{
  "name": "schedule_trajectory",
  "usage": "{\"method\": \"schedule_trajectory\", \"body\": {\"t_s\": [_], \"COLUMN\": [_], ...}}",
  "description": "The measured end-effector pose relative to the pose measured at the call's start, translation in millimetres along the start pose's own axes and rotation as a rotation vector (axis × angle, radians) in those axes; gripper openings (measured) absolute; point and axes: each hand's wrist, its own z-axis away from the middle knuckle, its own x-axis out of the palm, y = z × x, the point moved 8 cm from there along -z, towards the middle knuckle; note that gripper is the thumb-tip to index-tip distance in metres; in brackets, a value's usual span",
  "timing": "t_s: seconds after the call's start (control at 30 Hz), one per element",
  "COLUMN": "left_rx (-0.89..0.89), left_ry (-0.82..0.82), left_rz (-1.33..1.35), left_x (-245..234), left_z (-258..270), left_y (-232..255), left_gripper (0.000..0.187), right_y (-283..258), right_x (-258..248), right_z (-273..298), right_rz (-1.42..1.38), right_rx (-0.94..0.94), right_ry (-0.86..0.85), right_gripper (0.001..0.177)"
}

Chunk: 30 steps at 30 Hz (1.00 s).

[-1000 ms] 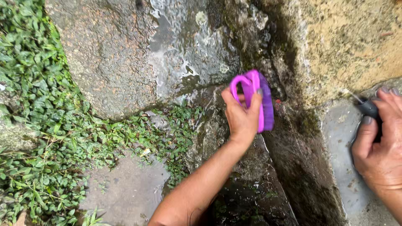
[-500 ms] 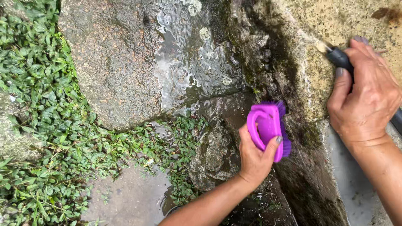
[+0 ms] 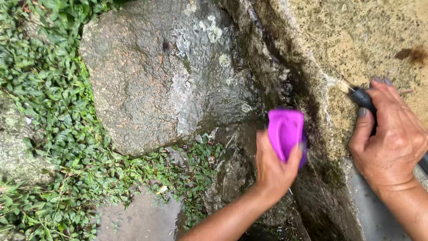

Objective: The person cleans concrete outdoor structures by scrubbing them with a purple brush and rinsing them with water from a hose.

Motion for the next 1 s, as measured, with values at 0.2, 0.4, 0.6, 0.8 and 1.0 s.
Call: {"method": "schedule_trajectory", "body": {"t_s": [0.2, 0.4, 0.6, 0.8, 1.0], "left_rx": [0.062, -0.076, 0.066, -0.052, 0.044], "left_ry": [0.232, -0.278, -0.023, -0.249, -0.233], "left_rz": [0.012, 0.052, -0.792, -1.390, -1.356], "left_x": [-1.6, -15.3, -152.6, -221.4, -215.5], "left_z": [-51.4, 59.0, -62.4, -132.7, -133.7], "left_y": [-24.0, -39.4, -75.1, -72.0, -84.6], "left_gripper": [0.049, 0.050, 0.055, 0.094, 0.077], "right_y": [1.6, -8.4, 0.8, 2.5, -0.2], "right_x": [5.2, -2.2, -0.2, -4.8, -7.9], "right_z": [20.1, -3.3, 9.3, 4.6, 0.8], "right_rz": [0.015, 0.001, -0.022, -0.063, -0.064], "right_rx": [-0.028, -0.038, -0.001, -0.008, 0.027], "right_ry": [-0.040, 0.019, -0.038, 0.022, 0.039], "right_gripper": [0.020, 0.021, 0.024, 0.025, 0.021]}}
